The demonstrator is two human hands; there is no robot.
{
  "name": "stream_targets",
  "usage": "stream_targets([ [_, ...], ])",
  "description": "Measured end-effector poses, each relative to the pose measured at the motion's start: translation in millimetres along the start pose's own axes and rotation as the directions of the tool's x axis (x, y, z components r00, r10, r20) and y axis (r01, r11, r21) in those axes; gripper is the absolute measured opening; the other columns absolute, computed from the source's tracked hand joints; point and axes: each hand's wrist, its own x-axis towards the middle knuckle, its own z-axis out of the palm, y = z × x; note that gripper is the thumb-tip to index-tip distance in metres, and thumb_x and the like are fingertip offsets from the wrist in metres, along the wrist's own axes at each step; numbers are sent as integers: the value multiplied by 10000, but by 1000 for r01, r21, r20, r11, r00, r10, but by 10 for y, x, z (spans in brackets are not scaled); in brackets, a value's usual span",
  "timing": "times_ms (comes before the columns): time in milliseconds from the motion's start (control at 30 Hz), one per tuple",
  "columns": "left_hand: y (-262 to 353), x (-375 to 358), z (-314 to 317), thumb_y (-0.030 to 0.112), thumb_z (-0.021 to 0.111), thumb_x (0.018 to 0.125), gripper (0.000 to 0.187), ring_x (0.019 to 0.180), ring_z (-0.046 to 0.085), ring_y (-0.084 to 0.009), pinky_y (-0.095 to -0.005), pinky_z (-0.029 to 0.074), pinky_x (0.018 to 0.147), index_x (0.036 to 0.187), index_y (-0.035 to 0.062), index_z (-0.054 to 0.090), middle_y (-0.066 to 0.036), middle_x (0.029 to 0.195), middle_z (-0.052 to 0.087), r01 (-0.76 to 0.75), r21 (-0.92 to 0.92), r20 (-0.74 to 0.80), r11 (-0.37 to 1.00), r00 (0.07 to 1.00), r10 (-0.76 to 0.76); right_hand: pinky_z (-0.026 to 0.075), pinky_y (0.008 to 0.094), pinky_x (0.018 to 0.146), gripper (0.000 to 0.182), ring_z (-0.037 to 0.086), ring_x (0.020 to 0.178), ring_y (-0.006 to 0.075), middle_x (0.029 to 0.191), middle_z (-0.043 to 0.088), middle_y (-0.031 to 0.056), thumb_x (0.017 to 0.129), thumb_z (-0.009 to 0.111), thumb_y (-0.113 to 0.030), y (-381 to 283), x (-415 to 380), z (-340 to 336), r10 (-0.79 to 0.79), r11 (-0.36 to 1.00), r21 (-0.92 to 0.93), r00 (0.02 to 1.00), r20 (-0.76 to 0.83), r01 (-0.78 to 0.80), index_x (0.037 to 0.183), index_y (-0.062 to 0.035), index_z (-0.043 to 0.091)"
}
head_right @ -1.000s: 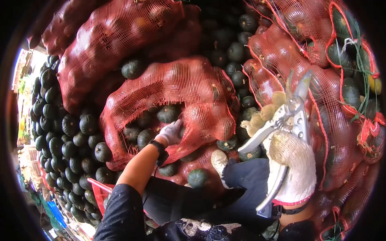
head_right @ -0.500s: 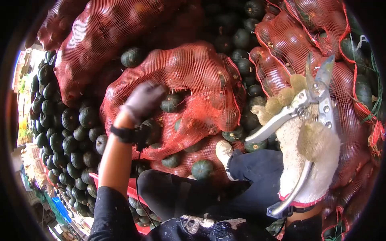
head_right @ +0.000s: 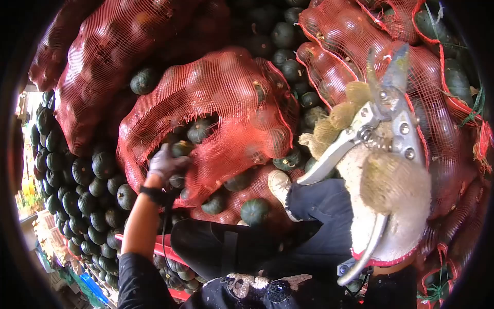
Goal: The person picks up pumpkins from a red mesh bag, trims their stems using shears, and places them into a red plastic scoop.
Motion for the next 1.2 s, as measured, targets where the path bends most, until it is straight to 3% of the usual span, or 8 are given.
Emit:
stream_targets([
  [333,339,-804,-31,221,992,582,982,1164,575,-208,-360,487,1036,1373,29,442,-119,1326,526,-465,-599,-277,651,884,376,531,382,724,196,697,870,302,915,714,157,942,613,-153,196,-12,217,113,958,264,994,-2,-108,1024,-1,706],
  [533,305,-1144,-270,301,972,610,915,1123,619,-246,-373,519,961,1335,15,492,-153,1178,612,-418,-49,-417,907,834,361,524,408,723,229,686,858,353,883,707,171,934,590,-183,-171,200,78,-223,970,125,968,112,209,985,6,710],
  [700,-409,-1773,-563,259,926,646,729,1052,625,-349,-458,490,960,1241,37,567,-166,1127,620,-263,339,-848,903,329,414,533,412,792,208,683,923,350,953,710,169,883,619,-127,-208,221,68,-194,962,217,972,132,163,1028,-6,705],
  [767,-1133,-2157,-930,154,861,771,559,1027,658,-244,-381,546,905,1208,46,531,-112,1156,653,-296,-389,-872,873,423,-245,544,411,866,251,681,992,341,1015,714,155,839,650,-74,-264,248,82,-90,942,333,983,163,31,1080,-23,701],
  [933,-2002,-2539,-1553,282,559,1025,529,1246,574,-224,-352,511,1018,1471,14,465,-147,1441,542,-342,-377,-620,861,784,40,551,420,979,404,656,1108,264,1193,647,136,954,584,-29,-477,418,261,-9,347,908,967,254,-235,1352,-2,523],
  [1033,-632,-2025,-1296,435,540,1023,608,1317,536,-264,-422,460,1093,1501,71,438,-96,1470,524,-320,-922,-327,220,945,6,566,433,984,419,657,1099,249,1212,629,137,990,556,-12,-640,474,293,10,-243,882,908,419,-404,1401,12,481],
  [1167,997,-1706,-1266,422,503,1029,581,1264,577,-368,-513,527,1003,1464,41,444,-147,1409,566,-156,-968,-248,-196,711,658,593,402,930,370,675,1005,224,1151,649,124,991,538,-8,-750,408,348,-147,601,799,982,118,-6,1359,14,508],
  [1200,1083,-1503,-1148,369,497,1045,510,1222,603,-299,-430,516,1006,1420,23,495,-125,1335,614,-384,-917,-231,108,732,641,596,400,921,370,676,997,221,1146,650,121,987,543,-8,-737,388,335,-190,682,728,977,95,62,1355,14,509],
])
